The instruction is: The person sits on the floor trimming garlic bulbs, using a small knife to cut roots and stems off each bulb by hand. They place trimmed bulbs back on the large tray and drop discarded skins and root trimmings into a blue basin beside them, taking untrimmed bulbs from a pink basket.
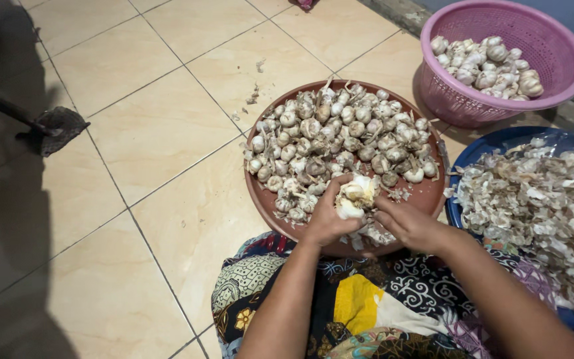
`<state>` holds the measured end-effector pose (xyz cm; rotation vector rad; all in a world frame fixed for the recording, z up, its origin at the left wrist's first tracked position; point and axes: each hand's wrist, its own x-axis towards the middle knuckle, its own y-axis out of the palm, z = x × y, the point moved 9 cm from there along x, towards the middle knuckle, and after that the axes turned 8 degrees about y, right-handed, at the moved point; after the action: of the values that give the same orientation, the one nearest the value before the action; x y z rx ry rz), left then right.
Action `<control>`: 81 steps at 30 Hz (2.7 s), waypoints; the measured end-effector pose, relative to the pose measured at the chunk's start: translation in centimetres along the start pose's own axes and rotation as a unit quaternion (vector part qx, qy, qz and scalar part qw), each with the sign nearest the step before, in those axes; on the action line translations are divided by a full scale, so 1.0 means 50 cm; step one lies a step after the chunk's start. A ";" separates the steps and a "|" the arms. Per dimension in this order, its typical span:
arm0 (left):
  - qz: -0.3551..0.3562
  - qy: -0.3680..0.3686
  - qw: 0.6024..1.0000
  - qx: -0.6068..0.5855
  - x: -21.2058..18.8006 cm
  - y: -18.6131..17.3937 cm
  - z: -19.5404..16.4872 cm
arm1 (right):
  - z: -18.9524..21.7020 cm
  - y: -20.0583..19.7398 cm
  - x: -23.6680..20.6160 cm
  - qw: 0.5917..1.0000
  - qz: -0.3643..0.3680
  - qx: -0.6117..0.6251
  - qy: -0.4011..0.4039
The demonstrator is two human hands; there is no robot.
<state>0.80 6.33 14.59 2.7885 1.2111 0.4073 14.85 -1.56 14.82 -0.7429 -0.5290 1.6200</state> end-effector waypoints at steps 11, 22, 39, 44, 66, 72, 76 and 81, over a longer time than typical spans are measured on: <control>-0.027 0.030 0.993 0.112 0.000 -0.018 0.021 | 0.011 0.042 0.037 0.986 -0.100 -0.120 0.053; -0.202 -0.012 0.976 0.085 -0.015 -0.036 0.122 | -0.029 0.080 0.040 0.945 -0.276 -0.168 0.044; -0.119 -0.034 0.992 -0.015 0.013 -0.028 0.119 | -0.002 0.042 0.021 0.976 -0.181 -0.111 -0.052; -0.246 -0.086 0.964 -0.044 -0.007 -0.038 0.196 | 0.001 0.046 0.021 0.957 -0.229 -0.177 -0.012; -0.353 -0.254 0.863 -0.258 -0.079 0.014 0.292 | -0.069 0.097 0.069 0.935 -0.307 -0.172 0.039; -0.339 -0.060 0.937 -0.053 -0.041 -0.063 0.245 | -0.180 0.078 0.084 0.964 -0.205 0.164 0.043; -0.292 -0.024 0.956 0.022 -0.031 -0.046 0.220 | -0.247 0.069 0.070 0.913 -0.142 0.362 0.121; -0.190 0.013 0.978 0.081 -0.018 0.000 0.161 | -0.228 0.095 0.090 0.924 -0.100 0.352 0.115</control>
<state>2.40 5.97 6.67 2.5880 1.8101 0.3251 19.40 1.25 2.83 -0.3102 0.1570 1.3685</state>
